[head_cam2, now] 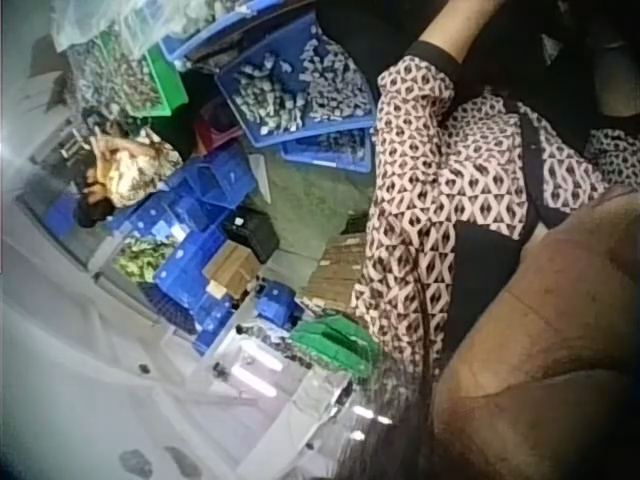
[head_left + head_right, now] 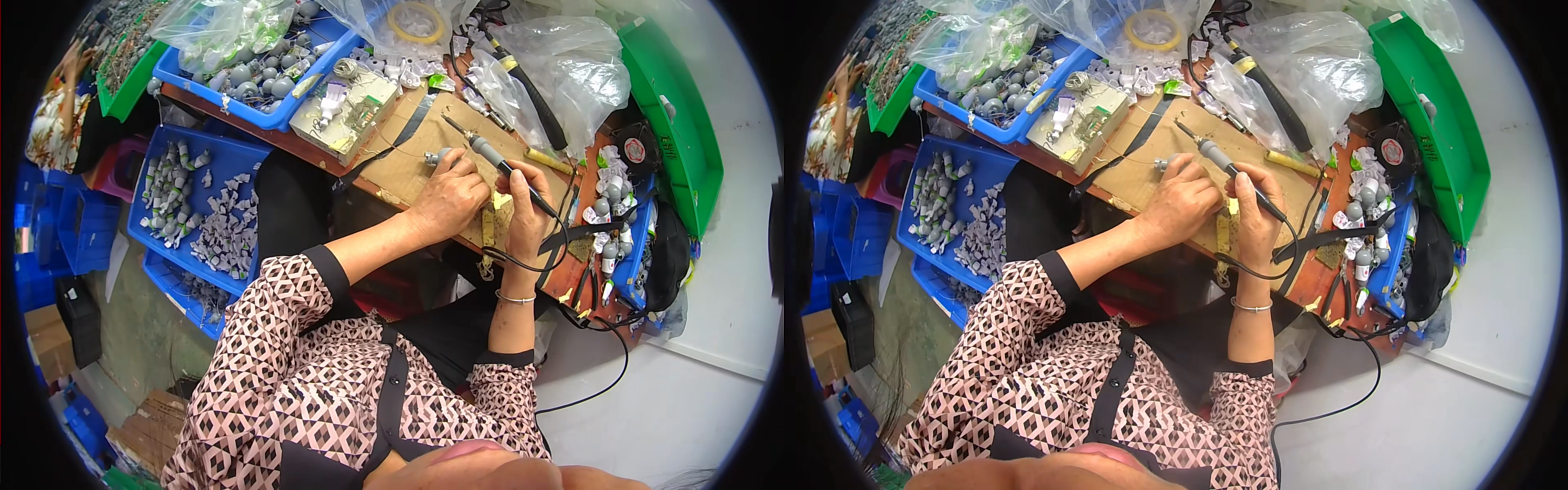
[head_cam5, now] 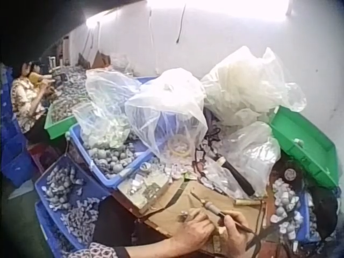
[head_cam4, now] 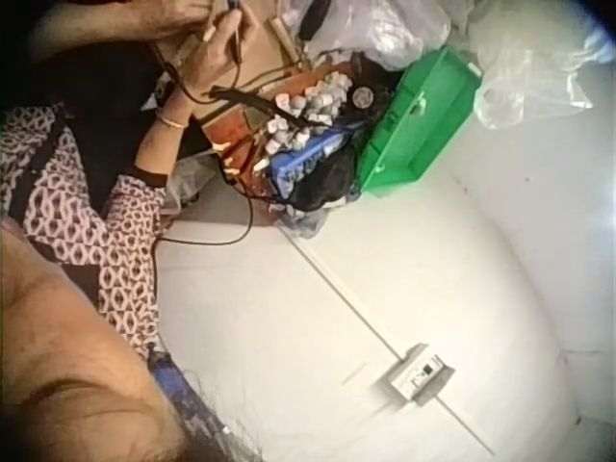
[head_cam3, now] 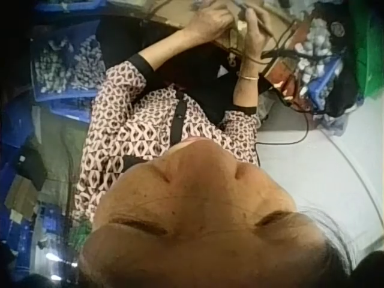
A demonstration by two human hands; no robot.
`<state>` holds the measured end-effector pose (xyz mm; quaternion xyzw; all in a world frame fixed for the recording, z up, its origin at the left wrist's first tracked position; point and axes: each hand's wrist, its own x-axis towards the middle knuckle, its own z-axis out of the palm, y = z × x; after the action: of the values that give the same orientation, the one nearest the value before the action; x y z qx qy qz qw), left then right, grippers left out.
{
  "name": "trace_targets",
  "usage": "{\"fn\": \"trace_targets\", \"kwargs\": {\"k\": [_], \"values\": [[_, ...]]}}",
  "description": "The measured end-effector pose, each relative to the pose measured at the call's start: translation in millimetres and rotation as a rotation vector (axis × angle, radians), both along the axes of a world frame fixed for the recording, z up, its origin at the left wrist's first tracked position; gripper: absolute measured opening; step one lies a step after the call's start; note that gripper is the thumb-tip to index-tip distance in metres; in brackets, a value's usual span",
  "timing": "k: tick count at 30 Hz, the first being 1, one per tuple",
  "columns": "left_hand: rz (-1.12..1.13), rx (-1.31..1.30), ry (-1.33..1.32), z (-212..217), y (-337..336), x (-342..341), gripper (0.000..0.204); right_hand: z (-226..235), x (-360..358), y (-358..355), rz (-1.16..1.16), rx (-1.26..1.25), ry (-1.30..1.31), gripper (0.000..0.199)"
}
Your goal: Assembling small components for light bulbs at a factory workbench using a soldering iron.
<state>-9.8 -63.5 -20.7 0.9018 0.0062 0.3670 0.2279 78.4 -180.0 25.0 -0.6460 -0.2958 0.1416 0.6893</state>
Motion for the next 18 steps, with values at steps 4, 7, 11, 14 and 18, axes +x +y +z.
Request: {"fn": "trace_targets", "kwargs": {"k": [4, 7, 11, 14, 18], "values": [[-0.007, 0.007, 0.003, -0.3, -3.4, 0.8, 0.003, -1.3, 1.1, -4.2, -0.010, 0.001, 0.003, 0.022], [-0.032, -0.003, -0.039, 2.1, -2.8, 4.0, 0.004, -1.4, 3.0, -12.5, -0.070, -0.017, -0.033, 0.023], [-0.008, 0.027, -0.019, 2.6, 1.5, 4.2, 0.006, 15.8, -5.6, -35.5, -0.163, 0.040, -0.079, 0.025], [-0.021, 0.039, -0.002, 1.8, 7.0, 2.3, 0.009, 13.9, -14.6, -65.8, -0.228, -0.022, -0.180, 0.023], [-0.016, 0.042, 0.039, 0.3, 4.2, 4.2, 0.008, 13.3, -28.9, -109.0, -0.212, -0.249, -0.603, 0.020]]}}
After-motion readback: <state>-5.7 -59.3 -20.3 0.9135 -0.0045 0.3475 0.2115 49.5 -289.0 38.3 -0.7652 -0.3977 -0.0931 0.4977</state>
